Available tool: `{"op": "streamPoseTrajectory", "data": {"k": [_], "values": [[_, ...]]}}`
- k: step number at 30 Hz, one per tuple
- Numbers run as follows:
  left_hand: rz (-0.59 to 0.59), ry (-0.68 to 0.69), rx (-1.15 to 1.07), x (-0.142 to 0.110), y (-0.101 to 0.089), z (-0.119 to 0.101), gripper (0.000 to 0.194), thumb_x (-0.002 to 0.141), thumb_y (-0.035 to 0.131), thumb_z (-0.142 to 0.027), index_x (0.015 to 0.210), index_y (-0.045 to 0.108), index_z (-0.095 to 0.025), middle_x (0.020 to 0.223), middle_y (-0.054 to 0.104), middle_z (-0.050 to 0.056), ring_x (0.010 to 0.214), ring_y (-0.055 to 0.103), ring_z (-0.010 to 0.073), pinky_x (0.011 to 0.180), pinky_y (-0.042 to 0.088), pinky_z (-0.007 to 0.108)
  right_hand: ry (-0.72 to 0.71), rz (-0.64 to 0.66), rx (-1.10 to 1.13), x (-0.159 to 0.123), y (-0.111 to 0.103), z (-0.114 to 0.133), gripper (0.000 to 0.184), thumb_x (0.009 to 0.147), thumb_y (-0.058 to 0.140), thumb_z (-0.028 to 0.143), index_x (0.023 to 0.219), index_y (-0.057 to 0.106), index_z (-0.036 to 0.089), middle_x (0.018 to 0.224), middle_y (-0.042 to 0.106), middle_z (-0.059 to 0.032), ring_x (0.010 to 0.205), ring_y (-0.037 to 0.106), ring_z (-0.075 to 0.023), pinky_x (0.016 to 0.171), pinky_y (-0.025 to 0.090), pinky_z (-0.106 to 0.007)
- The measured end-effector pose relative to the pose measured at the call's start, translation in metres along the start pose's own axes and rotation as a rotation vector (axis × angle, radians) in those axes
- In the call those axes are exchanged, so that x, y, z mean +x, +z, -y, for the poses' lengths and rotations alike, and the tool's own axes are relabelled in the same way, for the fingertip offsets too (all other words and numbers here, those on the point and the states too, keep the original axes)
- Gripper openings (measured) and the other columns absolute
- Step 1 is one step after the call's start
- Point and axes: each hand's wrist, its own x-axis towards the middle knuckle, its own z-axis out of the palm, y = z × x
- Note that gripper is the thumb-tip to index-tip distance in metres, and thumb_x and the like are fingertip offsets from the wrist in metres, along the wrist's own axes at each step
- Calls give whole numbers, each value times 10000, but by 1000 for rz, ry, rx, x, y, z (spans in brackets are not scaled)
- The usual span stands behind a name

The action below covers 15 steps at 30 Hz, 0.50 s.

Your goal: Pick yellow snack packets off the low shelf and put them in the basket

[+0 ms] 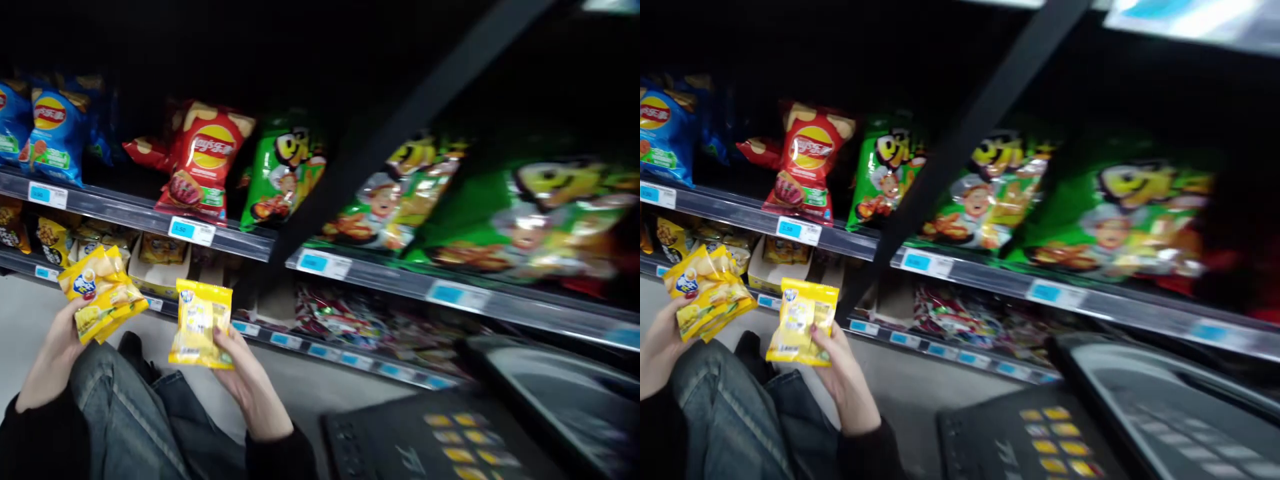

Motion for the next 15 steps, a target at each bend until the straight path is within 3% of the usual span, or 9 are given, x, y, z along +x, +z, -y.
{"op": "streamPoseTrajectory", "data": {"k": [3, 6, 11, 15], "values": [[45, 4, 39, -5, 4, 5, 558, 724, 420, 17, 1273, 442, -77, 656, 720, 90, 607, 685, 255, 551, 588, 307, -3, -75, -24, -58, -15, 2, 388, 553, 801, 263, 880, 620, 160, 865, 713, -82, 788, 672, -261, 732, 515, -384], [101, 7, 83, -12, 10, 13, 525, 727, 452, 0, 1240, 491, -104, 688, 726, 90, 630, 688, 262, 564, 591, 317, -30, -171, 22, -86, -24, 5, 342, 598, 784, 299, 867, 633, 152, 877, 713, -88, 789, 672, -257, 746, 513, -384], [81, -55, 149, -30, 29, 29, 533, 733, 425, 6, 1262, 458, -44, 652, 717, 111, 591, 682, 273, 541, 586, 354, -11, -258, 161, -88, -30, 4, 367, 576, 791, 354, 829, 649, 129, 829, 716, -107, 796, 671, -287, 681, 528, -370], [76, -82, 196, -36, 38, 40, 563, 748, 386, 23, 1303, 419, -71, 627, 714, 92, 567, 679, 253, 529, 582, 321, -8, -254, 204, -88, -31, 5, 350, 592, 783, 339, 844, 651, 136, 885, 712, -111, 801, 673, -278, 678, 530, -359]]}}
